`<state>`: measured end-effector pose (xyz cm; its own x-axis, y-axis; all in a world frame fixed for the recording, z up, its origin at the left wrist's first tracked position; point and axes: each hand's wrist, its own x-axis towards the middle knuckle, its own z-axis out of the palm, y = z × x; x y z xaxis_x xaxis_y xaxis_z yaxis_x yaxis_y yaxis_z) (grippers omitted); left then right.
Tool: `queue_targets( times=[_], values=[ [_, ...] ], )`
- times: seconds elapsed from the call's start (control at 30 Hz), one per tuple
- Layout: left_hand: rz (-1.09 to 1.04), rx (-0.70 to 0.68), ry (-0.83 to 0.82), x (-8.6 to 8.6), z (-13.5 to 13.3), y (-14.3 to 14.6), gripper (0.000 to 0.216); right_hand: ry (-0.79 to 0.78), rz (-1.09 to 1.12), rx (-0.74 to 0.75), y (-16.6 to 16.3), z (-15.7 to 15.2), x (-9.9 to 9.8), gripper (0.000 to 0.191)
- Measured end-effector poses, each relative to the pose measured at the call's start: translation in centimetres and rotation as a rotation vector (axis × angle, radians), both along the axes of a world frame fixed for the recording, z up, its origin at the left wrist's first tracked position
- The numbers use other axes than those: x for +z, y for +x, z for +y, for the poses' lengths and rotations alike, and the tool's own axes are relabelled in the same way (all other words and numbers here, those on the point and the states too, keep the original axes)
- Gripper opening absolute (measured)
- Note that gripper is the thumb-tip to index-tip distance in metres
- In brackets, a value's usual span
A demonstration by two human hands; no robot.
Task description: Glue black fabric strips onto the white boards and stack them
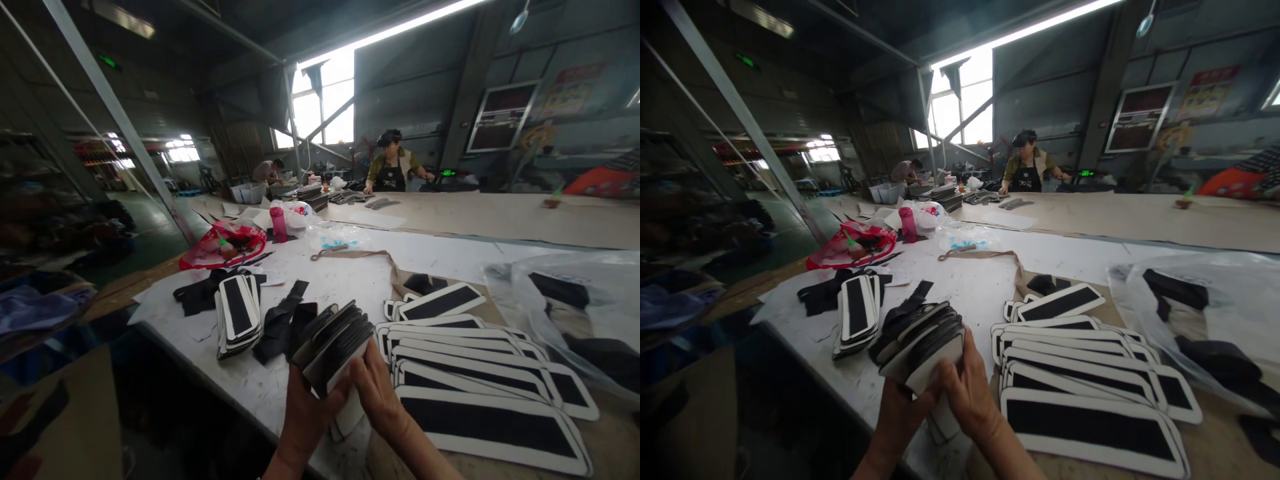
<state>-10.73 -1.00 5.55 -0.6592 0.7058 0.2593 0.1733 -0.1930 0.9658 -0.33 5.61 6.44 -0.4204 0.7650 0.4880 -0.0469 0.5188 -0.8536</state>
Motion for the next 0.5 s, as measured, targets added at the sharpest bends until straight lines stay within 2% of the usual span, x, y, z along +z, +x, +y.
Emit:
queue_targets(
  times=[0.13,0.23,0.3,0.37,0.43,0.5],
  values=[
    [0.106,-0.018,0.014,0.0,0.2,-0.2,0.049,-0.012,0.032,0.118,0.8,0.2,2.4,0.075],
    [0.142,-0.042,0.027,0.2,0.2,-0.2,0.044,0.131,0.077,0.129,1.7,1.1,6.3,0.08],
    [0.139,-0.045,0.037,0.5,0.2,0.0,0.043,0.282,-0.02,0.163,2.2,1.7,9.5,0.078],
    [0.146,-0.043,0.073,0.8,0.3,0.3,0.046,0.402,-0.222,0.344,2.5,2.2,12.4,0.072],
    [0.144,-0.029,0.097,1.1,0.4,0.6,0.048,0.443,-0.365,0.472,2.6,2.3,14.3,0.068],
    [0.103,-0.007,0.069,1.3,0.6,0.8,0.048,0.449,-0.42,0.422,2.5,2.1,15.2,0.065]
  ],
)
